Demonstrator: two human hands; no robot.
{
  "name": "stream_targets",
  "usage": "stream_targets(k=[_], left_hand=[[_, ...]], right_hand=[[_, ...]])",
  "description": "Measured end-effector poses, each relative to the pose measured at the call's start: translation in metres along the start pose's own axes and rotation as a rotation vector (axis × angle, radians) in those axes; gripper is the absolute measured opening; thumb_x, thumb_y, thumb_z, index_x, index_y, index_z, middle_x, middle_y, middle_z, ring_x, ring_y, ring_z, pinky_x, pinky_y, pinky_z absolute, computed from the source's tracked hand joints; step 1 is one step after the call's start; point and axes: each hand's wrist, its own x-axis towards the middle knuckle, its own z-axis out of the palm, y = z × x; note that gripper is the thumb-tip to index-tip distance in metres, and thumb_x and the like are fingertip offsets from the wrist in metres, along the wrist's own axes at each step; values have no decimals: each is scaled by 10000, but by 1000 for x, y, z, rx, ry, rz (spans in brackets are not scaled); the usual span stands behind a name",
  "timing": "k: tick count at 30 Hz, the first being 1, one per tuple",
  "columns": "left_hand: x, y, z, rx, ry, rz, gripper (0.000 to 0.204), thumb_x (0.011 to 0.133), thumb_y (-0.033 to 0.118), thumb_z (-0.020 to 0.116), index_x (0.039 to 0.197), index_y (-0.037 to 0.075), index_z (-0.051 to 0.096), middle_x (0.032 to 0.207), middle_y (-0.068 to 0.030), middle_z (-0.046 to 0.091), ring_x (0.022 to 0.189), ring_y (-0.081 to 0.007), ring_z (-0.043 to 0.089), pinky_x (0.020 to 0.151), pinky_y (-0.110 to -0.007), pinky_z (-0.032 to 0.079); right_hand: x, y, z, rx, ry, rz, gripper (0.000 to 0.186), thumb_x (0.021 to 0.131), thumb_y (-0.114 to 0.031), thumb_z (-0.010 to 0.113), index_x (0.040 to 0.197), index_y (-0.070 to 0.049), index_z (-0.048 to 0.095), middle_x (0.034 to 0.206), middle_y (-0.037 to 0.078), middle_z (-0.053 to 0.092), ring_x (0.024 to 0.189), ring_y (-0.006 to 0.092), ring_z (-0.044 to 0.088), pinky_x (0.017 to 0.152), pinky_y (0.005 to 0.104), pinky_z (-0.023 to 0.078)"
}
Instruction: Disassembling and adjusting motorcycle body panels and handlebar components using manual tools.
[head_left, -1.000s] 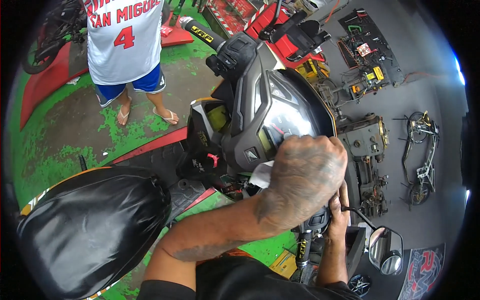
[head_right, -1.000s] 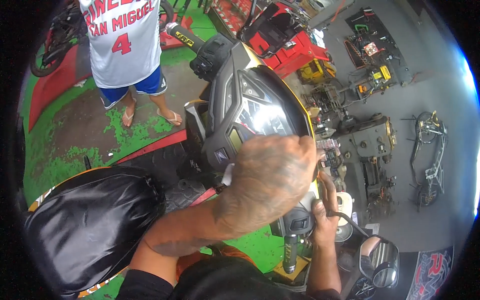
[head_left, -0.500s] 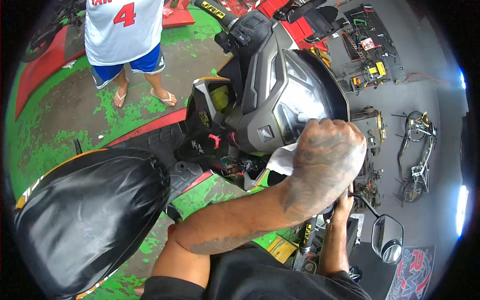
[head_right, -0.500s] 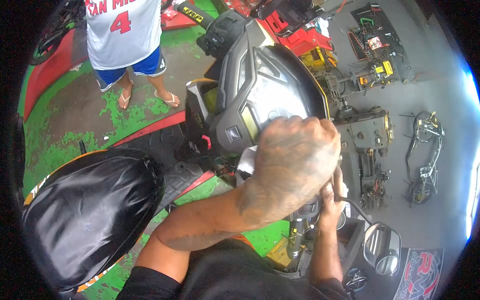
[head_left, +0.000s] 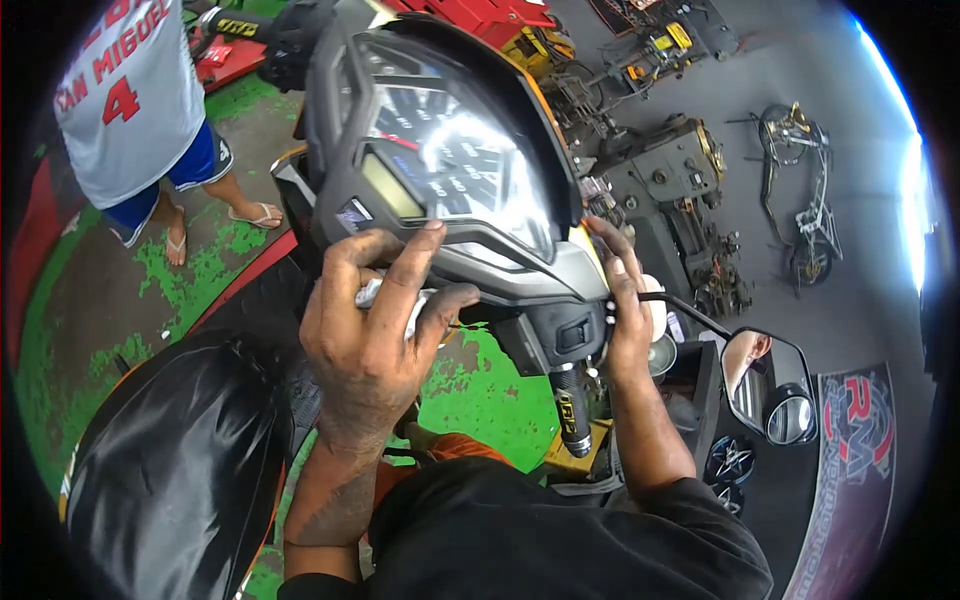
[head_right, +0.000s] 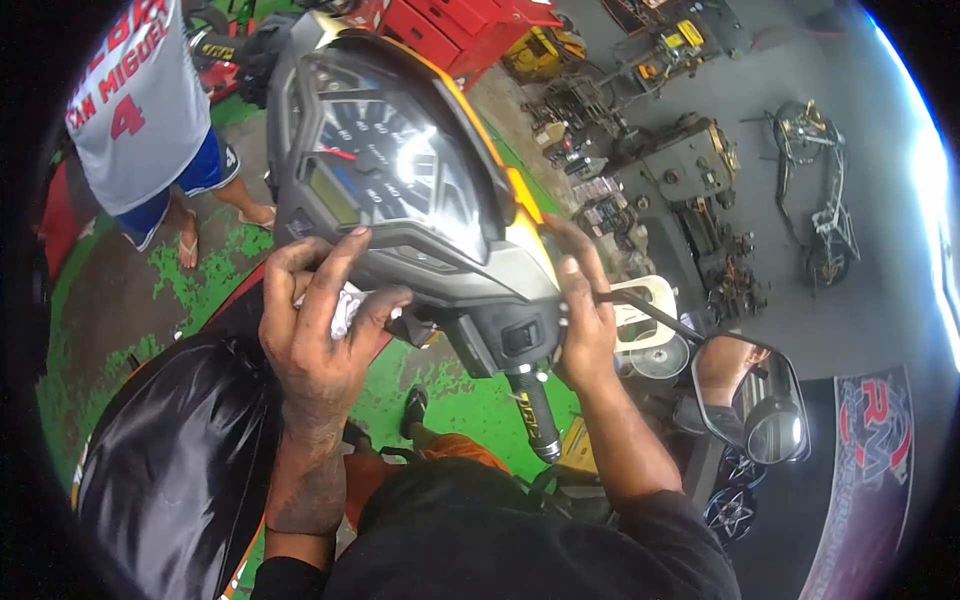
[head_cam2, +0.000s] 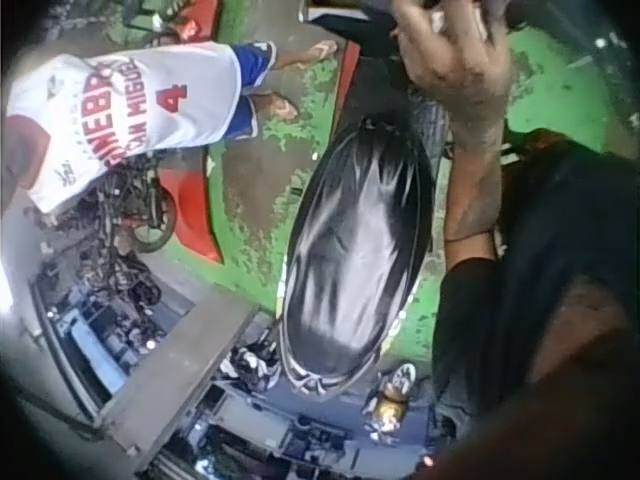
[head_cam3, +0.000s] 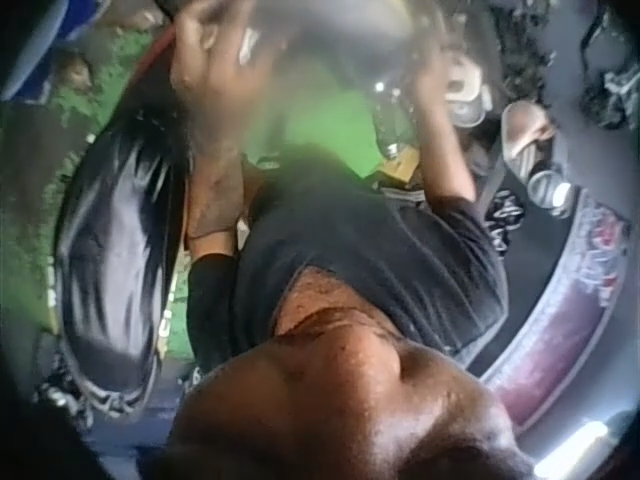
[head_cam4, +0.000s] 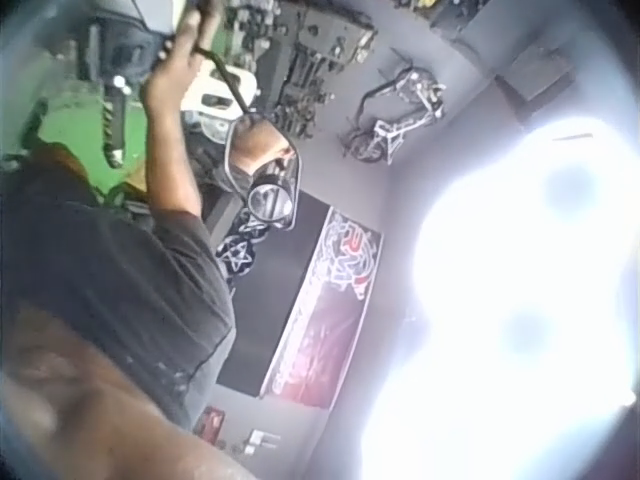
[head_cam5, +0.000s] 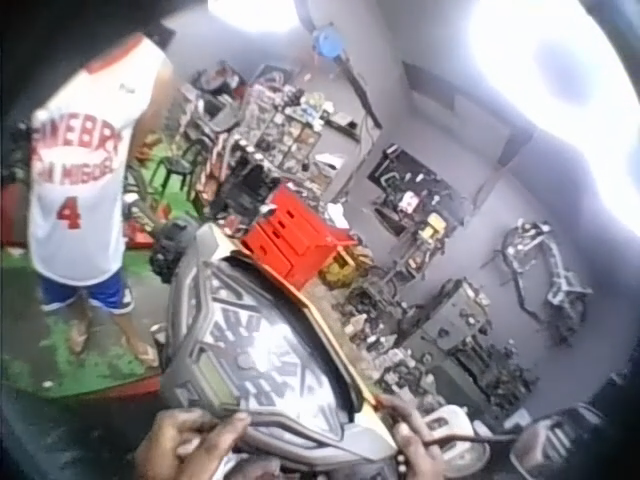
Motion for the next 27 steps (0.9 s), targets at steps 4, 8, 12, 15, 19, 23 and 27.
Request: stream_targets(k=[4,8,12,15,19,23,27], left_hand=[[7,10,5,11,-34,11,530,674,273,855,1166,126,724,1029,-76,566,809,-187,624,693,-328,529],[9,19,7,16,-62,6,505,670,185,861,1154,117,733,1033,-61,553,787,-167,602,692,-311,527],[12,29,6,45,-126,-27,481,703,63,832,1170,88,723,1056,-66,531,886,-188,583,774,-317,507],[19,39,2,36,-182,-87,476,716,4,810,1179,61,711,1090,-89,525,1004,-232,564,866,-342,489],[25,62,3,65,-307,76,524,682,186,875,1172,92,715,1146,-110,577,874,-218,624,762,-338,529],[23,96,22,251,-403,136,609,709,337,853,1216,57,665,1154,-136,590,927,-270,657,746,-363,541],[33,109,35,383,-365,166,614,715,350,844,1214,49,652,1143,-139,590,944,-285,669,759,-381,550]], right_hand=[[-1,6,-13,355,-142,47,766,936,-402,565,1500,35,289,1524,236,356,1438,325,311,1177,423,216],[6,13,-31,313,-304,-65,796,879,-326,660,1502,18,303,1551,211,332,1465,319,287,1200,439,207],[10,18,-41,226,-349,-92,845,865,-425,647,1488,48,326,1556,235,327,1471,322,280,1210,441,164],[5,24,-43,237,-360,-131,875,865,-445,656,1500,47,309,1564,236,312,1473,326,275,1211,441,167],[7,44,-46,367,-363,-223,1046,820,-579,667,1535,38,218,1581,237,274,1479,338,259,1214,469,155],[13,64,-58,733,-361,-47,1031,813,-608,658,1548,-25,231,1595,214,255,1480,333,256,1210,481,183],[31,72,-67,296,-398,-245,816,901,-536,598,1511,-51,357,1595,187,280,1474,325,281,1197,472,210]])
